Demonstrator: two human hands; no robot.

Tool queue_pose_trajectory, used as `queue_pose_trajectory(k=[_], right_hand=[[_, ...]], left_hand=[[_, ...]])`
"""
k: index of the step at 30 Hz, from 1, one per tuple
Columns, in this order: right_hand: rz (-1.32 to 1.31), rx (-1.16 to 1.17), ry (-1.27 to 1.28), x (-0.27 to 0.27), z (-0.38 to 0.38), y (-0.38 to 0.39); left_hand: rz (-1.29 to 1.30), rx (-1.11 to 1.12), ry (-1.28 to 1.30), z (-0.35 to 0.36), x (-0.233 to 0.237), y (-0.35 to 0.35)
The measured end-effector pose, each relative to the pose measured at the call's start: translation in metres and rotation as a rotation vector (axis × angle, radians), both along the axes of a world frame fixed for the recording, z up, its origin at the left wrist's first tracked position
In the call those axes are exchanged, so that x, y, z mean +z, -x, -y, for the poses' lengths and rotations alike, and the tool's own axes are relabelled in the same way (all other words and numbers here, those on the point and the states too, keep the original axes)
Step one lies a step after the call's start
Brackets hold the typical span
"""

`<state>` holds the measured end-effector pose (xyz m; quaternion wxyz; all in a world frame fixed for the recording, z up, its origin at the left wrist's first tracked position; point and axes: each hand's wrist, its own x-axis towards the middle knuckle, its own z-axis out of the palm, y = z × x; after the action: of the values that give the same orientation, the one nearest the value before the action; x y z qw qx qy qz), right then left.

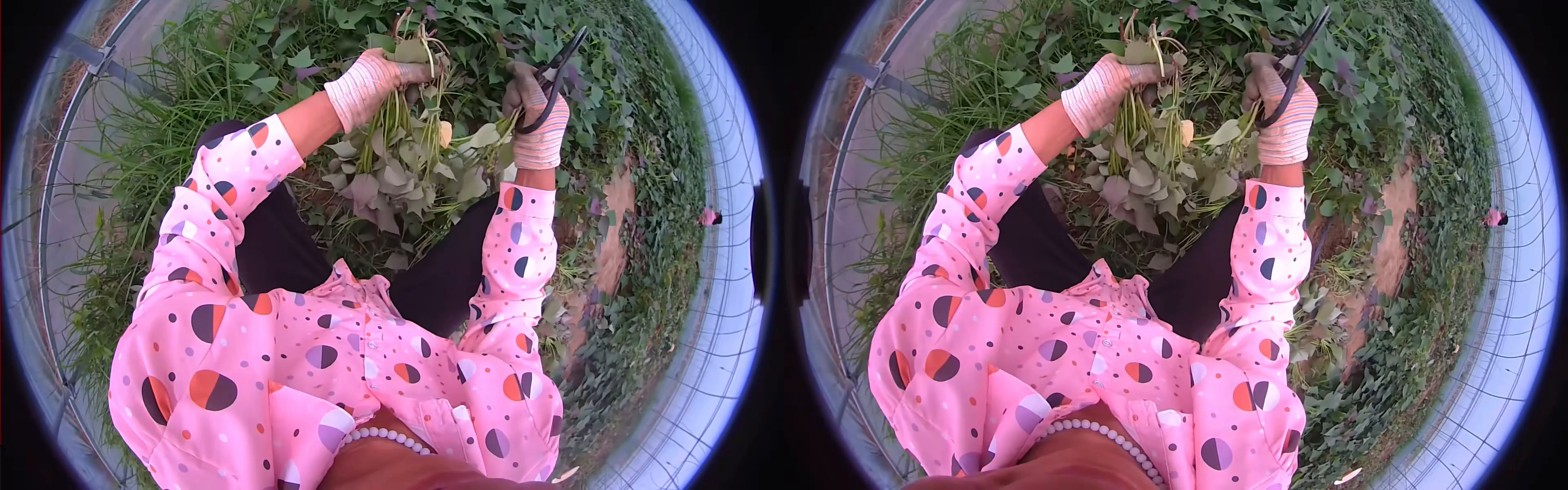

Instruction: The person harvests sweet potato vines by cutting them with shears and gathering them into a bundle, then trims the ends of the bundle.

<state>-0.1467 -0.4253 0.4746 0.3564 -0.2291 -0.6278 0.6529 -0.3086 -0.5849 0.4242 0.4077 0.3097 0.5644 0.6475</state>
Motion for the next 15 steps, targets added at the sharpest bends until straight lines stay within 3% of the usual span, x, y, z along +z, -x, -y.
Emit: queue_pose_trajectory(k=[2,3,8,15], right_hand=[[0.053,0.050,0.089,-0.002,0.009,0.006],[0.063,0.066,0.074,-0.006,0.010,0.009],[0.094,0.165,0.033,-0.020,0.012,0.016],[0.139,0.134,-0.048,-0.024,0.007,0.015]], left_hand=[[0.090,0.089,-0.014,-0.004,-0.001,-0.005],[0.059,0.004,-0.057,-0.005,-0.005,0.000],[0.063,0.050,-0.024,-0.006,-0.005,-0.005],[0.156,-0.077,-0.104,0.000,-0.001,0.001]])
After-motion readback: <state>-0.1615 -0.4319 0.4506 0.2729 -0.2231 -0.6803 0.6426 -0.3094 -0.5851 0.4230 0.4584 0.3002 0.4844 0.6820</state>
